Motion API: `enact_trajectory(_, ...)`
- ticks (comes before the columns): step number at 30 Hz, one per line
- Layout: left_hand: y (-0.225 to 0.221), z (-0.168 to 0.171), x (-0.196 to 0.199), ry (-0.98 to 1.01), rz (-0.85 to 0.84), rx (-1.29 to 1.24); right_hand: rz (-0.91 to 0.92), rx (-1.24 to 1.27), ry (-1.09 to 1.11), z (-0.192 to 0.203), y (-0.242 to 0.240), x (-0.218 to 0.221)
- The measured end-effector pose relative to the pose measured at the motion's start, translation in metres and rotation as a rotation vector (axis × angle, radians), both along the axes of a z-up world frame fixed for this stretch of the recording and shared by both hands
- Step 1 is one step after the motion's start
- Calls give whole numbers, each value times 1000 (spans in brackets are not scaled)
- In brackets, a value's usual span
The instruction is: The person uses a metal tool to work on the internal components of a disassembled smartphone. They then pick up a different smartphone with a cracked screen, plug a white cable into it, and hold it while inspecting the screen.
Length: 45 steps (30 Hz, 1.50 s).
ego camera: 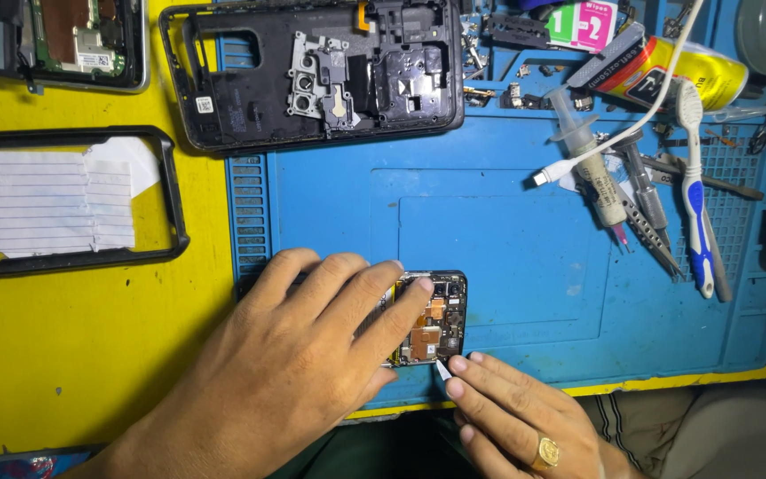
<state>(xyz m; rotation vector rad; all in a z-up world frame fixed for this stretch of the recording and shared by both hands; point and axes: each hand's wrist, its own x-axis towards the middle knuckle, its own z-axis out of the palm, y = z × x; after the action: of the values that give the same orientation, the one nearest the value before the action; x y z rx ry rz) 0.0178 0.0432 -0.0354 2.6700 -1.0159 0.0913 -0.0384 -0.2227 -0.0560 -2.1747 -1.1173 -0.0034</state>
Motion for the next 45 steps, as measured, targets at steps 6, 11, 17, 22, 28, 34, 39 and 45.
enact_trajectory(6, -1, 2, 0, -4, -4, 11, -15, 145, 235, -4, -17, -4)
enact_trajectory(11, -1, 4, 1, 3, -12, 23, -237, 233, 495, 19, -12, -7)
enact_trajectory(17, 0, 3, 0, 12, -13, 25, -319, 332, 594, 20, -8, -7)
enact_trajectory(22, 0, 3, 0, 9, -12, 21, -385, 475, 609, 17, 2, -7)
enact_trajectory(28, 1, 2, 0, 10, -8, 18, -421, 495, 487, 14, 17, 0)
enact_trajectory(34, 1, 0, 0, 4, -5, 9, -449, 432, 443, 15, 20, 2)
enact_trajectory(39, 1, 0, 0, 0, -2, 2, -405, 445, 472, 13, 18, 4)
enact_trajectory(45, 1, 1, 0, 2, -3, 6, -473, 386, 495, 23, 27, 10)
